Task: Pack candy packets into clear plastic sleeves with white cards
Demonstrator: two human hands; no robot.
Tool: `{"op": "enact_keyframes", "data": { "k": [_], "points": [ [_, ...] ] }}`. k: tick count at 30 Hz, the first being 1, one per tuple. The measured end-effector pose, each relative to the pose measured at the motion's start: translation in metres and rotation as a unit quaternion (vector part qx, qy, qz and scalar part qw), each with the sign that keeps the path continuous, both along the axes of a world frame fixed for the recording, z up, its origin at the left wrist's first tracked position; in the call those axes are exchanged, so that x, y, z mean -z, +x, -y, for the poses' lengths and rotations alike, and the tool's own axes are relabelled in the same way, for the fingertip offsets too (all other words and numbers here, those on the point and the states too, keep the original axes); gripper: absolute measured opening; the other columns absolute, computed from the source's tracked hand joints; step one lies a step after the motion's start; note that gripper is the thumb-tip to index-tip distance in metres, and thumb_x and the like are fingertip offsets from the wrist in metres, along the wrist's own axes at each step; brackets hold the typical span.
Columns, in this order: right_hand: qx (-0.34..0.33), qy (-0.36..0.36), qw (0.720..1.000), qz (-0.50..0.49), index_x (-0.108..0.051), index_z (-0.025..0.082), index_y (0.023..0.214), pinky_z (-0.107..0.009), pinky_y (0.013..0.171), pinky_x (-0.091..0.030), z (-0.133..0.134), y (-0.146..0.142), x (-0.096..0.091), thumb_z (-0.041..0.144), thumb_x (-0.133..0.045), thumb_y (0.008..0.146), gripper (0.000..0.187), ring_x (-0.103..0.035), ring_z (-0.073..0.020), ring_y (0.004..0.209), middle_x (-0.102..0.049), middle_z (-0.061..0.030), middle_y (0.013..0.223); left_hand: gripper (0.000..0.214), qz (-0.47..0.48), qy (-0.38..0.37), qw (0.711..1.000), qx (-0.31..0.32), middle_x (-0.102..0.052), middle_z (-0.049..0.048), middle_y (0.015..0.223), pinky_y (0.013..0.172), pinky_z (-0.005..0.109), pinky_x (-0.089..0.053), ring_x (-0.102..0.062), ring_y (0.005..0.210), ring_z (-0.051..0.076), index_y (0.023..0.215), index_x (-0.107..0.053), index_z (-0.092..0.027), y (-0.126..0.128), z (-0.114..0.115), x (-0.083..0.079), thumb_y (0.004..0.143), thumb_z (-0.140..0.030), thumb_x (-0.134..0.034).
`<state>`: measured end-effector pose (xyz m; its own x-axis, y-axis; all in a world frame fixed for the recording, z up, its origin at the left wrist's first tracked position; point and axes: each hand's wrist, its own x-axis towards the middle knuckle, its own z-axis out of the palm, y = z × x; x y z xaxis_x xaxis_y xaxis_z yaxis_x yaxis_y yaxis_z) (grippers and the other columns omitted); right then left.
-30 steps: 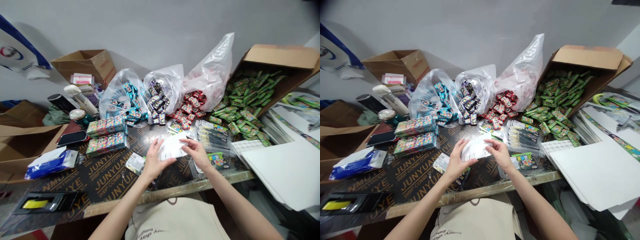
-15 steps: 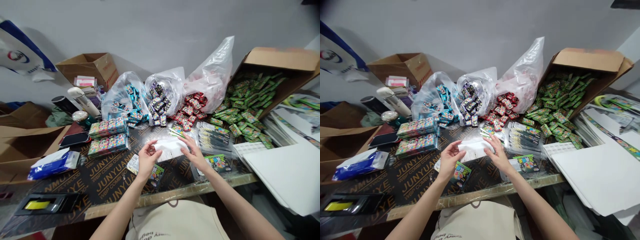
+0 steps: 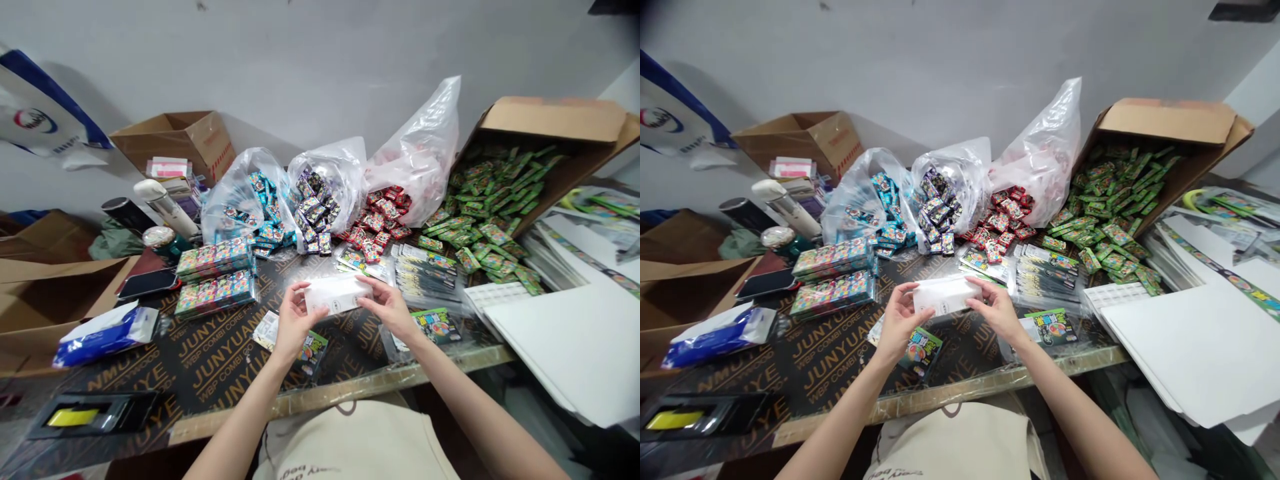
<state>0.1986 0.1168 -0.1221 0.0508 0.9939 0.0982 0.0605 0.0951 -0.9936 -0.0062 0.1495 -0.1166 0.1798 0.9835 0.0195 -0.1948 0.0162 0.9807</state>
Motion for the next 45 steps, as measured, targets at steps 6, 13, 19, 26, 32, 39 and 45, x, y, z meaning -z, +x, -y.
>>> {"op": "enact_keyframes", "data": {
  "k": [6,13,19,26,32,39,45],
  "points": [
    [0.014,-0.039,0.998,0.049,-0.068,0.016,0.086,-0.030,0.065,-0.046,-0.002,-0.004,0.002,0.034,-0.064,0.069,0.025,-0.059,-0.0176,0.069,-0.067,-0.0049,0.078,0.030,-0.178,0.007,0.984,-0.013,-0.064,0.0033,0.073,0.058,0.023,-0.040,-0.053,0.063,0.013,0.086,-0.068,-0.013,0.001,-0.001,-0.001,0.061,-0.029,-0.071],
    [0.065,0.031,0.966,0.248,-0.062,0.018,0.067,-0.028,0.068,-0.037,0.000,0.000,-0.005,0.035,-0.053,0.079,0.023,-0.049,-0.0171,0.074,-0.056,-0.0028,0.071,0.019,-0.318,0.133,0.937,-0.056,-0.057,0.0035,0.079,0.074,0.027,-0.038,-0.051,0.081,0.017,0.062,-0.069,-0.018,-0.002,-0.012,-0.003,0.066,-0.036,-0.065],
    [-0.027,-0.058,0.983,0.170,-0.058,0.015,0.070,-0.023,0.051,-0.031,0.003,0.020,0.004,0.042,-0.048,0.080,0.030,-0.044,-0.0118,0.056,-0.050,0.0011,0.060,0.026,-0.168,-0.073,0.971,0.153,-0.055,-0.0016,0.057,0.052,0.021,-0.034,-0.048,0.053,0.011,0.065,-0.063,-0.011,0.007,-0.013,0.017,0.058,-0.036,-0.070],
    [-0.027,-0.128,0.838,0.529,-0.057,0.023,0.097,-0.037,0.078,-0.035,0.015,0.122,0.033,0.044,-0.074,0.053,0.052,-0.046,-0.0258,0.093,-0.053,-0.0059,0.094,0.027,-0.138,-0.247,0.929,0.238,-0.055,-0.0003,0.050,0.045,0.022,-0.037,-0.050,0.044,0.011,0.059,-0.057,-0.011,0.059,-0.011,0.075,0.050,-0.031,-0.072],
    [-0.027,-0.131,0.847,0.514,-0.055,0.019,0.074,-0.039,0.075,-0.035,0.035,0.155,0.058,0.034,-0.073,0.055,0.030,-0.048,-0.0250,0.086,-0.055,-0.0033,0.083,0.021,-0.171,-0.237,0.940,0.177,-0.051,-0.0049,0.047,0.042,0.018,-0.035,-0.047,0.042,0.008,0.065,-0.053,-0.013,0.096,-0.052,0.100,0.060,-0.027,-0.068],
    [-0.037,-0.150,0.965,0.211,-0.050,0.018,0.079,-0.023,0.047,-0.037,0.039,0.189,0.022,0.040,-0.060,0.071,0.025,-0.050,-0.0142,0.061,-0.054,-0.0005,0.072,0.020,-0.202,-0.240,0.927,0.203,-0.052,-0.0036,0.045,0.041,0.019,-0.037,-0.048,0.040,0.009,0.060,-0.053,-0.012,0.095,-0.054,0.098,0.059,-0.023,-0.069],
    [-0.091,-0.091,0.899,0.419,-0.056,0.017,0.074,-0.032,0.071,-0.038,0.018,0.148,0.051,0.029,-0.062,0.070,0.014,-0.052,-0.0156,0.071,-0.057,0.0004,0.073,0.016,-0.207,-0.243,0.918,0.235,-0.057,-0.0006,0.051,0.043,0.025,-0.045,-0.055,0.046,0.013,0.064,-0.057,-0.011,0.119,-0.017,0.100,0.065,-0.025,-0.066]
  ]
}}
